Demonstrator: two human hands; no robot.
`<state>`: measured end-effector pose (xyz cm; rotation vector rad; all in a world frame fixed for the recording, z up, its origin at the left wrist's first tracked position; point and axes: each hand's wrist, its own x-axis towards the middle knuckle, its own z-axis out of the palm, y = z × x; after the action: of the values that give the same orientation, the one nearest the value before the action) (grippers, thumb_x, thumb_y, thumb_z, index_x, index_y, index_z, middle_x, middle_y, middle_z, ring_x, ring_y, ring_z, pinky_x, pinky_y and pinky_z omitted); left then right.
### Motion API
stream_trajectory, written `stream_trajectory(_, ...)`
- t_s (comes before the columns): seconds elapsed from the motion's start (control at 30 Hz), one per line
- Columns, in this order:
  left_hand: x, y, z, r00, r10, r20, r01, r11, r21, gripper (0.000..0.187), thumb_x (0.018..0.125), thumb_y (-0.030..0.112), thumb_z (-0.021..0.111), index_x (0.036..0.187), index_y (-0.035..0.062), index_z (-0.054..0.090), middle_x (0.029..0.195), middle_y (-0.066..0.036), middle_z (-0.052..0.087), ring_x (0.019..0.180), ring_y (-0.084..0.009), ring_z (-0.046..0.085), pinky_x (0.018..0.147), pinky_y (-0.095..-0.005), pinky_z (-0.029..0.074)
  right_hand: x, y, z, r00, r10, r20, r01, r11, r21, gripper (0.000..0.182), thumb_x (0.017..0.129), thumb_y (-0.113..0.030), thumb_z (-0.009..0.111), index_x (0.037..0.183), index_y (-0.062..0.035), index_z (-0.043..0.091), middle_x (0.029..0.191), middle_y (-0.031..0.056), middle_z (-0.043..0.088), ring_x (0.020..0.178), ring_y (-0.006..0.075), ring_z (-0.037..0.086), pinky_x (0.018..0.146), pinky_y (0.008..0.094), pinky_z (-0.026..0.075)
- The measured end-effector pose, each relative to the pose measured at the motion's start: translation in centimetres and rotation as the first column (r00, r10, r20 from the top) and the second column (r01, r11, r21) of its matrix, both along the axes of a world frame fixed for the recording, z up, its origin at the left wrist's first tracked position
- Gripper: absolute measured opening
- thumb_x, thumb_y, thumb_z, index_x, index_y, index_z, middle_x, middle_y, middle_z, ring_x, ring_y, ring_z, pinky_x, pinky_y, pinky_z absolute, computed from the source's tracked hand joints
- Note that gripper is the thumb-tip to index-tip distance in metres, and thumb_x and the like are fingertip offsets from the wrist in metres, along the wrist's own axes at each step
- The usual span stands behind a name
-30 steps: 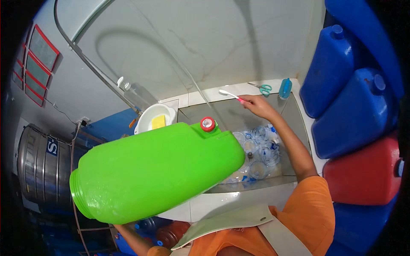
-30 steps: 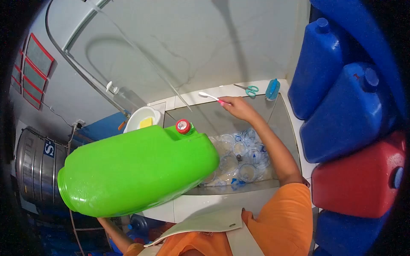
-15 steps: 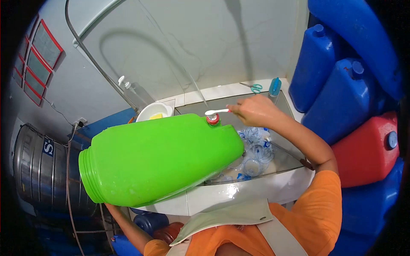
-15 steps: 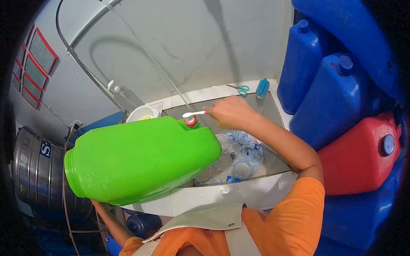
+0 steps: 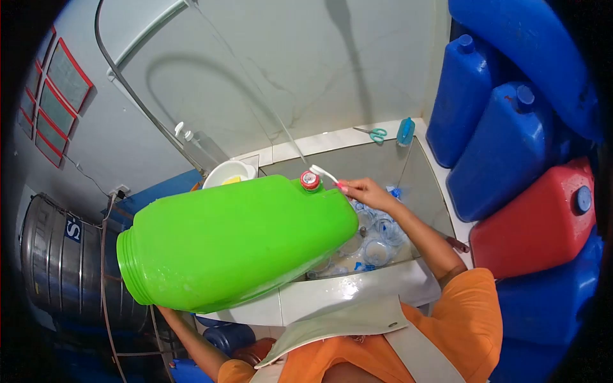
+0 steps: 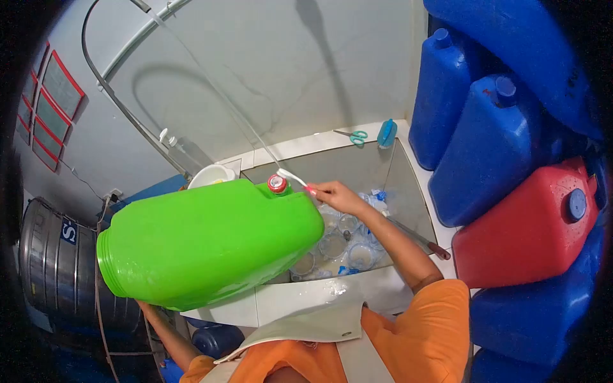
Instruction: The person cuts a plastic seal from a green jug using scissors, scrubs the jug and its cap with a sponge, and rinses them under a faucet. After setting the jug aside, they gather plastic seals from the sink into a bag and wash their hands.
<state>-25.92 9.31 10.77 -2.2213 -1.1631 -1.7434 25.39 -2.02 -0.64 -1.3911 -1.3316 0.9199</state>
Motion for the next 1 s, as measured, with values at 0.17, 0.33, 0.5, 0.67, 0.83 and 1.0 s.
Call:
stream_trajectory(0.17,0.1,0.0,0.2,1.0,-0.005,-0.003,0.005,1.0,0.0,0.016,0.073,0.005,0.061,0.085,-0.0047,0.059,0.071,-0.01,0.061,0.065,-0.0178,0.06,0.059,-0.028,0.045,-0.8,1.0,-1.0,0.999,-0.019,0.026,0.009,0.938,0.346,0.03,0.087,-0.023,0.054,0.112,-0.0066,0.058,0.073,0.0019,0.057,0.068,0.0118,0.05,0.059,0.0279,0.039)
stream_trajectory(0.33,0.2,0.0,0.2,1.0,-0.007,-0.001,0.007,1.0,0.002,0.016,0.073,0.005,0.061,0.085,-0.0048,0.059,0.071,-0.01,0.061,0.065,-0.0178,0.06,0.06,-0.028,0.045,2.1,2.3,1.6,0.831,-0.146,0.537,-0.101,0.91,0.402,0.025,0.085,-0.025,0.055,0.108,-0.0181,0.062,0.075,0.0007,0.053,0.074,0.016,0.049,0.07,0.031,0.033)
stream_trajectory(0.5,0.3,0.1,0.1,1.0,-0.014,0.0,0.014,1.0,-0.005,0.016,0.073,0.005,0.061,0.085,-0.0048,0.059,0.071,-0.01,0.061,0.066,-0.0178,0.06,0.06,-0.028,0.045,1.7,2.3,4.4,0.811,-0.185,0.555,-0.097,0.893,0.44,0.022,0.082,-0.026,0.057,0.103,-0.024,0.065,0.071,0.0006,0.051,0.076,0.0165,0.047,0.077,0.0326,0.026)
stream_trajectory(0.67,0.4,0.0,-0.1,1.0,-0.016,-0.011,0.015,1.0,-0.017,0.016,0.073,0.005,0.061,0.085,-0.0048,0.059,0.071,-0.01,0.061,0.066,-0.0178,0.06,0.06,-0.028,0.045,1.6,3.3,8.1,0.602,-0.216,0.769,-0.28,0.845,0.456,0.018,0.082,-0.023,0.058,0.098,-0.0232,0.066,0.072,-0.0004,0.05,0.076,0.016,0.047,0.076,0.0324,0.028)
stream_trajectory(0.83,-0.1,-0.2,-0.3,1.0,-0.011,-0.015,0.011,1.0,-0.017,0.016,0.073,0.005,0.061,0.085,-0.0048,0.059,0.071,-0.01,0.061,0.066,-0.0178,0.06,0.06,-0.028,0.046,5.1,3.6,5.7,0.574,-0.167,0.802,-0.204,0.919,0.337,0.019,0.082,-0.028,0.057,0.098,-0.0248,0.066,0.072,-0.0006,0.053,0.078,0.0166,0.051,0.074,0.0342,0.03)
stream_trajectory(1.0,-0.1,-0.3,-0.3,1.0,-0.005,-0.017,0.005,1.0,-0.023,0.016,0.073,0.005,0.061,0.085,-0.0049,0.059,0.071,-0.01,0.061,0.066,-0.0178,0.06,0.061,-0.028,0.046,4.1,3.3,4.7,0.774,0.066,0.629,-0.093,0.996,0.01,0.028,0.085,-0.03,0.053,0.106,-0.0148,0.062,0.091,0.0098,0.064,0.083,0.0248,0.06,0.073,0.0351,0.044)
